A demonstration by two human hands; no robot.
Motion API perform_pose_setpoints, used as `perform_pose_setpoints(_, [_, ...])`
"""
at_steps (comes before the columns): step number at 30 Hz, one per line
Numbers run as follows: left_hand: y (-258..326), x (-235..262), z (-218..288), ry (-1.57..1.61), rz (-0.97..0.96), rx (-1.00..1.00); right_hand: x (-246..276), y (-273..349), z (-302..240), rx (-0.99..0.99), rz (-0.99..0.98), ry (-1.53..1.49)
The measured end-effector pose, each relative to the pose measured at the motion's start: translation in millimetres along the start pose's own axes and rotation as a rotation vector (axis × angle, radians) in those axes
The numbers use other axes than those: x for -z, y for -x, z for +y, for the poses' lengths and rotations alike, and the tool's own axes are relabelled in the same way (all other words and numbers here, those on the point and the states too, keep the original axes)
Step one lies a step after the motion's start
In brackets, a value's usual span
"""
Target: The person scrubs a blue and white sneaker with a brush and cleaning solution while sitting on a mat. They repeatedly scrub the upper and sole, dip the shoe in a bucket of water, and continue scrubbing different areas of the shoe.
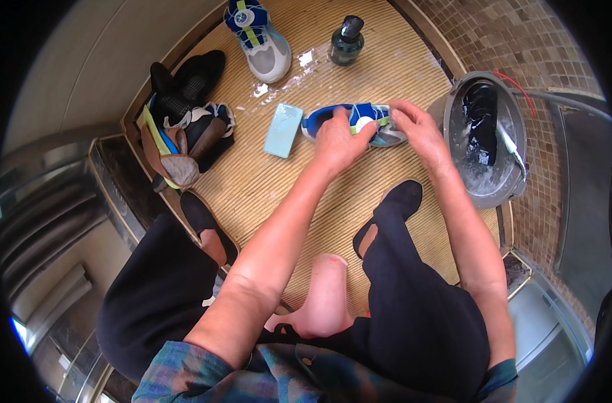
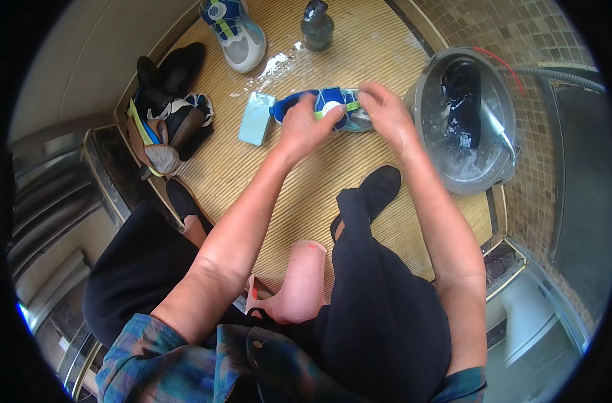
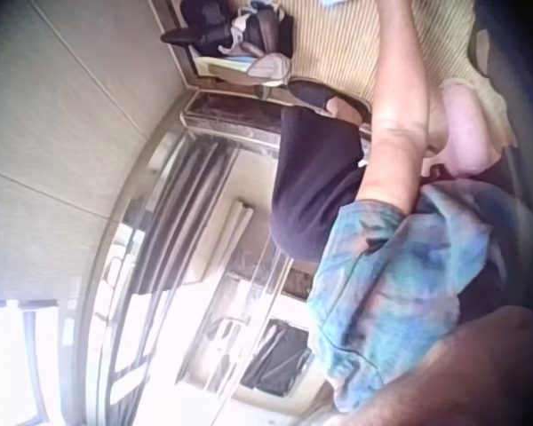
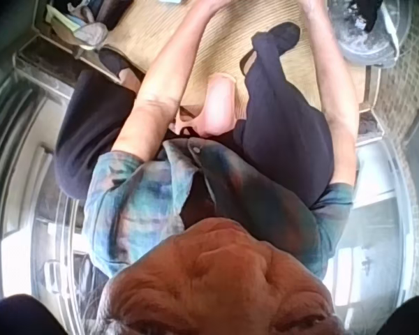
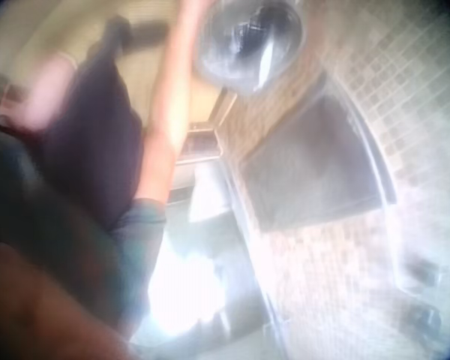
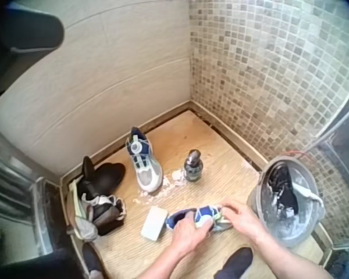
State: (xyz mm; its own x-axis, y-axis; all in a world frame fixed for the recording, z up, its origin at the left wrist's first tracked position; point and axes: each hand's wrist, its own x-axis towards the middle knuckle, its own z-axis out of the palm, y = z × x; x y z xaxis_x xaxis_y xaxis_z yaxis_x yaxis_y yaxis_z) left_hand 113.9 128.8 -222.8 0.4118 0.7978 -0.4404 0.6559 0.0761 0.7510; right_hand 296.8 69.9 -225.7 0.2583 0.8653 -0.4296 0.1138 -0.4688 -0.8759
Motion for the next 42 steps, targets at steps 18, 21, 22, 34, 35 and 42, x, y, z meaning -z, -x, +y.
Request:
perform_pose_setpoints(18, [86,-28,-51,0.468,0.07,0.157,-38,-2,47,0.059,0.458,0.005])
perform_pose_setpoints(21, [98,-30,-52,0.4,0.164,0.169,-53,-11,57,0.123,0.43,0.039])
perform_pose_setpoints(22, [100,-31,-51,0.475,0.182,0.162,-57,-12,58,0.144,0.438,0.082])
perform_pose_setpoints(34, [62,-16,-46,1.327,0.061,0.379,-53,-18,52,0.111,0.345,0.166])
perform_pose_setpoints(35, [58,-12,-43,1.444,0.007,0.368,-50,-21,53,0.113,0.342,0.187])
perform_pose_setpoints(42, [12,-2,-77,1.731,-0.099,0.451,-49,-63,-10,0.033,0.193,-0.118])
